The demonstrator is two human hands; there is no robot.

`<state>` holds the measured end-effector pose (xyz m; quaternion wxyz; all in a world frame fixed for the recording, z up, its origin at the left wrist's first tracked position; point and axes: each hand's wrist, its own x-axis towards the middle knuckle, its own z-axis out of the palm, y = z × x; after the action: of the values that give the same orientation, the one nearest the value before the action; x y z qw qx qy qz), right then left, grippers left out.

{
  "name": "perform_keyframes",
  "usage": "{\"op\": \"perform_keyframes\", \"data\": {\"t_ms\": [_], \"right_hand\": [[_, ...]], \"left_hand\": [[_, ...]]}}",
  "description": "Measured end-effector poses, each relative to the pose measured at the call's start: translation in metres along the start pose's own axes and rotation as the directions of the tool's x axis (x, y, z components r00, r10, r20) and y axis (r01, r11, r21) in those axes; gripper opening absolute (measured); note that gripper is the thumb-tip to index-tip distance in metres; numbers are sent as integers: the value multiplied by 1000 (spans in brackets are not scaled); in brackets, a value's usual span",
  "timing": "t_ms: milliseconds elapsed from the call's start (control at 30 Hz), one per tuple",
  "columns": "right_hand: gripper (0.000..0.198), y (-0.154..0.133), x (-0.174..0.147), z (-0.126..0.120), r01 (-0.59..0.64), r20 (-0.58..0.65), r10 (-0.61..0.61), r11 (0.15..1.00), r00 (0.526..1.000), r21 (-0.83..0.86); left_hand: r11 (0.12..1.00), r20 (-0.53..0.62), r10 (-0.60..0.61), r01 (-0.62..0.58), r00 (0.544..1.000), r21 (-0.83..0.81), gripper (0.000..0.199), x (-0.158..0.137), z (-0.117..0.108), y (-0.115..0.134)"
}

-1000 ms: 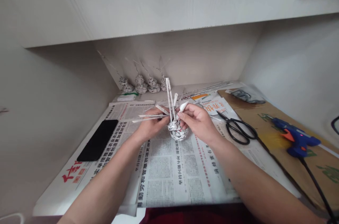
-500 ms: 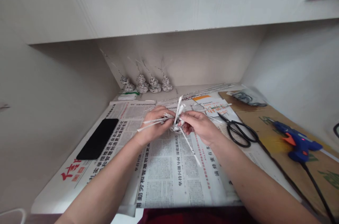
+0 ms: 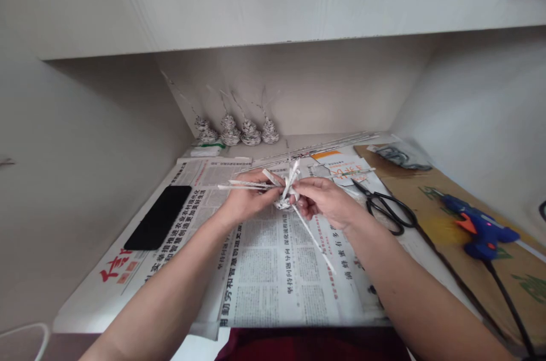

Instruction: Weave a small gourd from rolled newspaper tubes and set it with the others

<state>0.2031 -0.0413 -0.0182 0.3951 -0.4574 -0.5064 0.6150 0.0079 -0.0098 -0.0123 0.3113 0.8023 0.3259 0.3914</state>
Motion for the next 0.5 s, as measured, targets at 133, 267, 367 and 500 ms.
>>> {"op": "perform_keyframes", "data": {"t_ms": [133,267,367,500], "right_hand": [[22,-3,-1,3,-9,-89,-1,994,996,-113],[9,-6,-4,4,-3,-45,-4,990,999,-143],[5,-7,-5,4,-26,-13,24,991,1000,-129],[11,-8,-4,4,-55,-61,49,993,997,-107]], "left_hand": [[998,38,-47,49,998,-49,12,0,1,2],[997,65,-44,47,997,-56,13,-1,4,5],[998,58,-37,39,998,-44,12,-1,5,6],[999,46,-13,15,999,-36,14,-2,4,6]]}}
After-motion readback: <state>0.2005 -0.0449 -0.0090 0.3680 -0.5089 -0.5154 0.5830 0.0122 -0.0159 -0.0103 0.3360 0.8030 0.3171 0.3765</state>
